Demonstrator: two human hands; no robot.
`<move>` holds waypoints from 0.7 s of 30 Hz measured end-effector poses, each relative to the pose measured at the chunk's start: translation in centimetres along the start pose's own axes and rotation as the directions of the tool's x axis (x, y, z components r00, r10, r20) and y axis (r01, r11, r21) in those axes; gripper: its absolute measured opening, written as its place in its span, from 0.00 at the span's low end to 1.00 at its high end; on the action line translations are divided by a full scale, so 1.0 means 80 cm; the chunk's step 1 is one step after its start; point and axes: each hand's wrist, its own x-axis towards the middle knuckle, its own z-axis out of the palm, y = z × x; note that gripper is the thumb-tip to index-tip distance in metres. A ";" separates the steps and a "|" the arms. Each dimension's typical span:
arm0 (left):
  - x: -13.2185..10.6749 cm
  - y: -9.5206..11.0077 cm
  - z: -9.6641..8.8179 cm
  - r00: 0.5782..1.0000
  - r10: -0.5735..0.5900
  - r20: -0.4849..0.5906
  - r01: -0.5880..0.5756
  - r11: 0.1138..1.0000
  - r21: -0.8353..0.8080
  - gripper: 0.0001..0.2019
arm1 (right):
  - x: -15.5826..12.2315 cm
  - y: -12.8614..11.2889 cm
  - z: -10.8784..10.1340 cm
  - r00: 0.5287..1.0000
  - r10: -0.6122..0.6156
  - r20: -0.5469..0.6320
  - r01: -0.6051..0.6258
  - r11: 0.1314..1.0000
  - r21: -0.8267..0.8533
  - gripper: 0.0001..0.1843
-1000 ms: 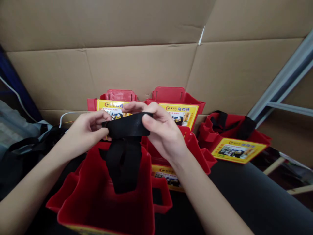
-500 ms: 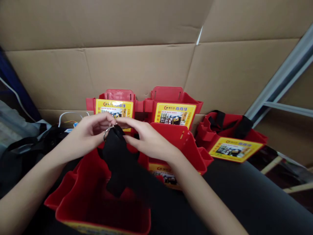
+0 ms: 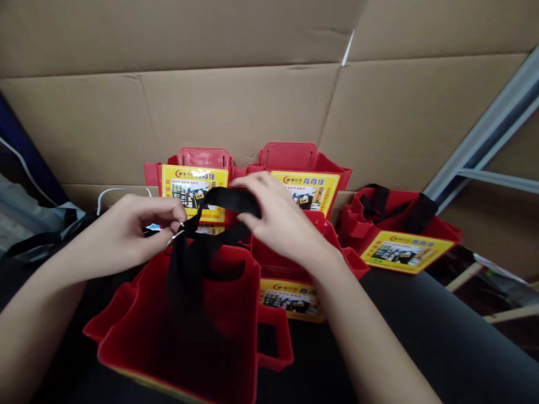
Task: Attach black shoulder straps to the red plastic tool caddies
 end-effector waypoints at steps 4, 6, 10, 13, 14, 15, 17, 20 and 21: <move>0.002 0.007 0.011 1.000 -0.022 0.021 0.021 0.999 0.036 0.07 | -0.002 -0.037 0.010 0.949 -0.314 0.039 0.310 0.947 0.090 0.09; 0.001 0.010 0.010 1.000 -0.004 0.024 0.003 0.998 0.063 0.07 | -0.001 -0.036 0.012 0.965 -0.262 -0.017 0.262 0.965 0.016 0.07; -0.004 0.011 -0.007 0.997 0.056 0.050 -0.062 0.990 0.128 0.06 | 0.001 0.004 -0.005 0.960 0.121 -0.251 -0.157 0.979 -0.128 0.06; -0.012 0.010 -0.022 0.974 0.126 0.191 -0.148 0.983 0.109 0.08 | 0.000 0.040 -0.027 0.818 0.369 -0.442 -0.484 0.856 -0.180 0.06; -0.014 0.010 -0.026 0.956 0.134 0.261 -0.164 0.982 0.096 0.09 | -0.001 0.047 -0.034 0.783 0.402 -0.475 -0.532 0.828 -0.176 0.06; -0.017 0.012 -0.028 0.936 0.129 0.329 -0.166 0.982 0.087 0.10 | -0.001 0.050 -0.039 0.765 0.426 -0.483 -0.549 0.824 -0.142 0.05; -0.020 0.018 -0.027 0.893 0.092 0.441 -0.145 0.985 0.088 0.12 | -0.002 0.045 -0.044 0.769 0.476 -0.426 -0.515 0.857 0.029 0.06; -0.021 0.030 -0.017 0.811 0.080 0.580 -0.148 0.987 0.070 0.13 | -0.001 0.014 -0.041 0.817 0.527 -0.233 -0.425 0.825 0.373 0.05; -0.021 0.033 -0.014 0.785 0.089 0.613 -0.161 0.985 0.063 0.14 | -0.001 0.004 -0.038 0.832 0.523 -0.187 -0.400 0.798 0.452 0.04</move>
